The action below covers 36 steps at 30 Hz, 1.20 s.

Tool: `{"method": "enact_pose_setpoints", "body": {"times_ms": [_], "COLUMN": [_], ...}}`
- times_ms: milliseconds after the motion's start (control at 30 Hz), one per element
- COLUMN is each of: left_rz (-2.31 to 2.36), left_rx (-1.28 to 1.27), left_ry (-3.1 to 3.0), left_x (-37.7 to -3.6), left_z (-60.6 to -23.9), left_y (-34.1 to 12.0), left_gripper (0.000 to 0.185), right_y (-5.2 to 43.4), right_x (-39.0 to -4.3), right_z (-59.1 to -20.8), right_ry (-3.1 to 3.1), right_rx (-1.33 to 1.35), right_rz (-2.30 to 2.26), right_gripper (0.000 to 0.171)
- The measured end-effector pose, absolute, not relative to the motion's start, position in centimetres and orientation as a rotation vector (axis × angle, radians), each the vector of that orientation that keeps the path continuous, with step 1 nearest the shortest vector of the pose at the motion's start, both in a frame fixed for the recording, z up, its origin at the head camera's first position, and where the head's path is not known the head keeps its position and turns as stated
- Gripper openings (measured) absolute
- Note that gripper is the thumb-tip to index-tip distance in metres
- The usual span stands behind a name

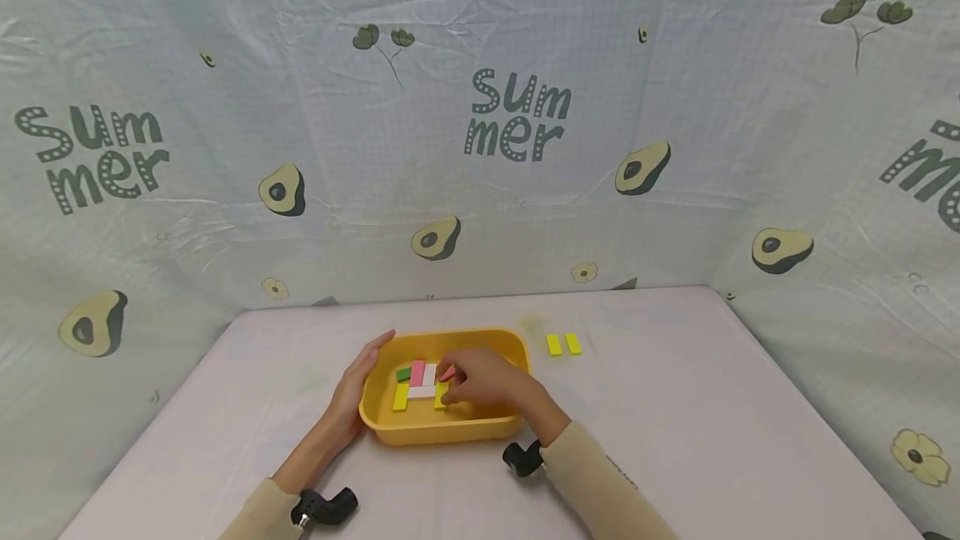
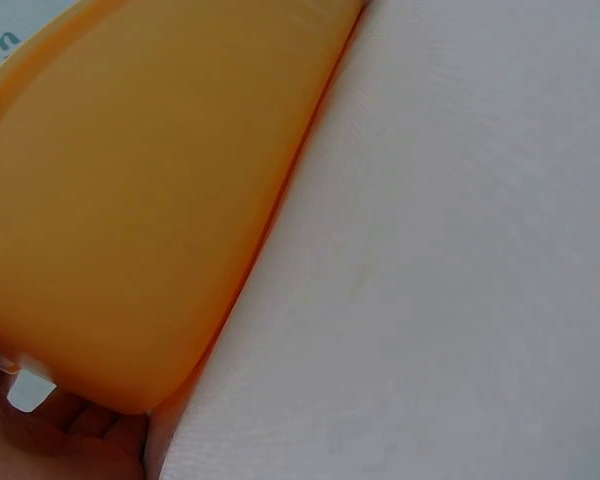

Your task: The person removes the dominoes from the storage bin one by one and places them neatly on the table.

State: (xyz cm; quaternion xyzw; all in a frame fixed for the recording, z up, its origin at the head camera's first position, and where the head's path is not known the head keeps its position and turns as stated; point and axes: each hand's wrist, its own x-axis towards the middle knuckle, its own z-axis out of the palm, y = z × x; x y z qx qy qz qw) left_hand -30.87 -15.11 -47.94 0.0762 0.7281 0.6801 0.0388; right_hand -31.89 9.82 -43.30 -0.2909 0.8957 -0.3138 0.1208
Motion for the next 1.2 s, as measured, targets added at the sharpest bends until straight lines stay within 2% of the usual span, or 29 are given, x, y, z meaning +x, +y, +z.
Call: {"method": "enact_pose_setpoints", "body": {"times_ms": [1200], "left_rz": [2.098], "left_rx": [0.233], "left_ry": [2.228], "left_x": [-30.45], "left_z": [-47.76], "left_y": [-15.09], "left_gripper": [0.052], "right_y": [9.32], "right_x": [-30.99], "right_z": [-43.17], "right_ry": [2.672], "right_rx": [-0.804], "right_rz": [-0.737], "right_gripper": [0.032]}}
